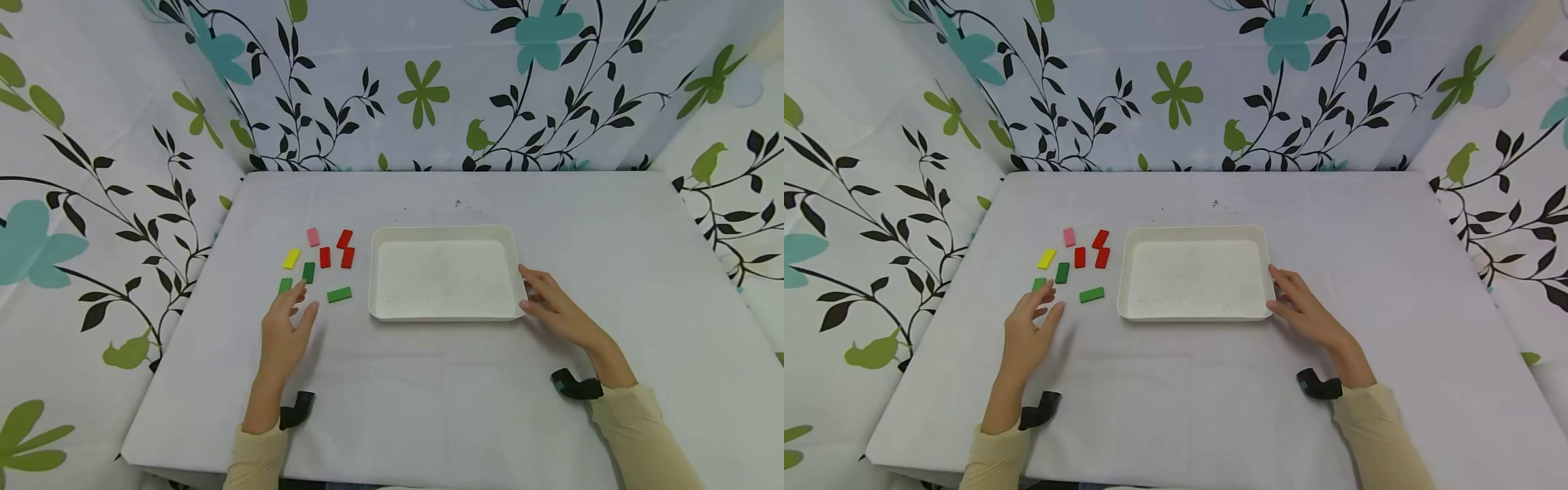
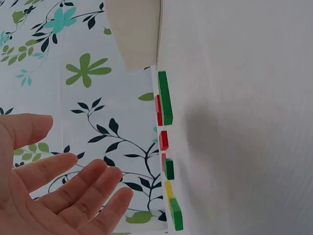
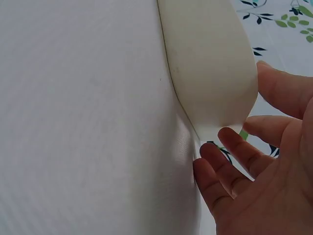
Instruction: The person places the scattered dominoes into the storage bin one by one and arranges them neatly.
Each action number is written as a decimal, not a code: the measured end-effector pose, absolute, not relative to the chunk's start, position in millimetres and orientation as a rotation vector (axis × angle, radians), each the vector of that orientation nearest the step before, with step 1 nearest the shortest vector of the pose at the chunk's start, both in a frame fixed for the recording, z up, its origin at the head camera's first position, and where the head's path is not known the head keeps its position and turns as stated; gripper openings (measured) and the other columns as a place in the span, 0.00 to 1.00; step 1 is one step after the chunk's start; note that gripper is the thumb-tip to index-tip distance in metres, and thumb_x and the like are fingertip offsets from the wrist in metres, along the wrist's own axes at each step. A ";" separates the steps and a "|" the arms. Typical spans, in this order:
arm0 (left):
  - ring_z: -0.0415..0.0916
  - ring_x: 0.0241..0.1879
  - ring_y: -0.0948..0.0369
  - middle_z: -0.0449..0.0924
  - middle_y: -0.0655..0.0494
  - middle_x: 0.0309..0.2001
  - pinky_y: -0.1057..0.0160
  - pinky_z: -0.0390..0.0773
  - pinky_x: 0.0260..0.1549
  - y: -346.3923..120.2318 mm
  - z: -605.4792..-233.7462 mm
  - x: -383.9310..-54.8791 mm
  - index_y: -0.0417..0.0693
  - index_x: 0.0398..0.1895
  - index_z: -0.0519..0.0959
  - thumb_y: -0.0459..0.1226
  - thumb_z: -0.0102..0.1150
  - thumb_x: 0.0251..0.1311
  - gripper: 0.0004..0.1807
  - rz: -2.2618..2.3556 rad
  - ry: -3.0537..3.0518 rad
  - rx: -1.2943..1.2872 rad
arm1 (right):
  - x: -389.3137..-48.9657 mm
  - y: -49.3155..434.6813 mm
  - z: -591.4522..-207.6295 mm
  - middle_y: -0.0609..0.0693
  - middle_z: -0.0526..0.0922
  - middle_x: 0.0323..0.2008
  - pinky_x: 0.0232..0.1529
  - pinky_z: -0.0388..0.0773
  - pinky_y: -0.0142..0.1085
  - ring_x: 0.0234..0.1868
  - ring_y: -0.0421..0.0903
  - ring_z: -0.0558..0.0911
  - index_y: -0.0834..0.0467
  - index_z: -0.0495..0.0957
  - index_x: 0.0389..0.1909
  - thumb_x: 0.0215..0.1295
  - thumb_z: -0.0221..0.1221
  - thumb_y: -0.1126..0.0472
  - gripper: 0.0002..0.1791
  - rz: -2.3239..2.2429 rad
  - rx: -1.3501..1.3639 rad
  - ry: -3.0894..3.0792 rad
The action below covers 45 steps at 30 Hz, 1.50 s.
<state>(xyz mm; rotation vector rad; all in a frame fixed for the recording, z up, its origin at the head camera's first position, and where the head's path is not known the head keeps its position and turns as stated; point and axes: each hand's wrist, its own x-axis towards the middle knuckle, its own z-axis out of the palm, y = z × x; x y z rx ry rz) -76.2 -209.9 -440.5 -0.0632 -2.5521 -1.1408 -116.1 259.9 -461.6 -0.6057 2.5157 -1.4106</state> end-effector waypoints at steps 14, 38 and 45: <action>0.71 0.56 0.45 0.67 0.35 0.61 0.49 0.75 0.54 -286.7 -420.0 -110.3 0.42 0.73 0.62 0.34 0.65 0.60 0.38 -1.301 -2.765 0.035 | -117.3 263.5 -466.8 0.65 0.58 0.65 0.54 0.61 0.18 0.61 0.56 0.64 0.57 0.44 0.78 0.73 0.52 0.65 0.38 -1.407 -0.608 2.491; 0.69 0.49 0.53 0.66 0.36 0.62 0.77 0.71 0.38 -317.1 -446.7 -141.7 0.39 0.73 0.61 0.29 0.70 0.52 0.44 -1.504 -2.999 0.076 | -116.4 263.1 -466.2 0.64 0.59 0.64 0.55 0.62 0.21 0.59 0.51 0.65 0.58 0.45 0.77 0.72 0.53 0.65 0.38 -1.413 -0.620 2.507; 0.70 0.48 0.57 0.70 0.38 0.59 0.75 0.70 0.39 -317.6 -451.0 -146.0 0.39 0.69 0.66 0.28 0.69 0.51 0.39 -1.456 -3.020 0.074 | -116.3 263.2 -465.7 0.65 0.59 0.64 0.55 0.63 0.23 0.60 0.53 0.65 0.58 0.45 0.77 0.72 0.53 0.64 0.38 -1.400 -0.602 2.513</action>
